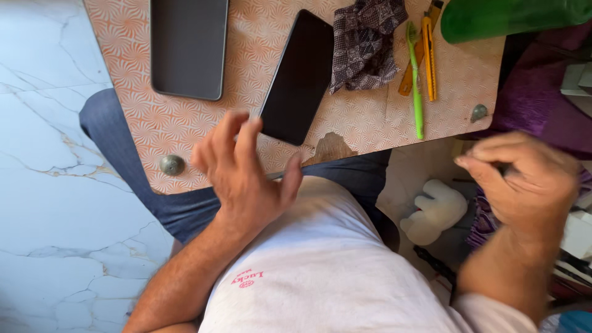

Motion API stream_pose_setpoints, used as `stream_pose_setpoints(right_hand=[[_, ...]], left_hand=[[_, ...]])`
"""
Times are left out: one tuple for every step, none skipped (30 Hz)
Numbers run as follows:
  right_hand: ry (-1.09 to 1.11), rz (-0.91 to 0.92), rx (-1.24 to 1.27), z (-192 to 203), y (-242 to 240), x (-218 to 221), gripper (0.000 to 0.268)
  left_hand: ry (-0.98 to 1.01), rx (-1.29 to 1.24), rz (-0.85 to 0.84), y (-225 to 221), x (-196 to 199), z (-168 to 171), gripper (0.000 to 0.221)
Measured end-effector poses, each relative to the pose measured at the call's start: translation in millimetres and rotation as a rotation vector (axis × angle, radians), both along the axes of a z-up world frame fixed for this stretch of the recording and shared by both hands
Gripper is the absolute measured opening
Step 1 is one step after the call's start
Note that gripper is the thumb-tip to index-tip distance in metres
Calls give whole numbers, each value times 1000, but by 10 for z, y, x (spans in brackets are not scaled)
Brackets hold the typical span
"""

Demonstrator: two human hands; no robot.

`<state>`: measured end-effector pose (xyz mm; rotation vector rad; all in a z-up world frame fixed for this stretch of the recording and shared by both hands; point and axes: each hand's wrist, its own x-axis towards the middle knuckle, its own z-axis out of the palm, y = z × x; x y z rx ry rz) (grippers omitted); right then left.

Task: The person cleans a smartphone and its protective case by brushing various edges and camera components with a brush and wiping the surfaces with a cloth.

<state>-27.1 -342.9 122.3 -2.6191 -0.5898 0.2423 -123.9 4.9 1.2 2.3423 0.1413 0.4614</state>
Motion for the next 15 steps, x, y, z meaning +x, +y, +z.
stream_pose_setpoints(right_hand=[[-58,66,65,22,257,103,34],[-116,135,126,42,491,203,42],[-132,233,144,-45,732,408,53],[-299,336,22,-119,940,566,63],[-363,401,-45,-179,1087,732,63],[-433,464,-108,-264,1200,890,63],[-413,485,-119,-395,1297,1022,52],[-393,506,-129,-530,1371,1118,42],[-374,529,-145,-622,1407,1194,36],[-313,521,-133,-611,1361,1218,33],[-249,516,-122,-587,1333,1238,32],[-140,481,-86,-444,1242,1205,32],[-25,482,20,-249,1156,1160,38],[92,486,114,-101,1130,1133,38],[209,479,204,70,1098,1092,39]], left_hand=[[48,28,-3,-21,47,35,78],[96,57,-6,-40,92,59,85],[144,86,-4,-59,139,76,93],[149,85,3,-84,176,83,95],[166,84,13,-114,171,89,97],[183,83,23,-131,161,80,99],[178,89,23,-139,153,57,97],[172,94,23,-144,154,24,95],[164,96,24,-149,156,-5,94],[153,88,21,-142,150,-29,92],[146,78,21,-135,135,-50,91],[139,69,21,-127,123,-67,90],[141,69,23,-118,117,-78,90],[143,69,24,-118,119,-83,90],[144,69,20,-112,121,-84,89]])
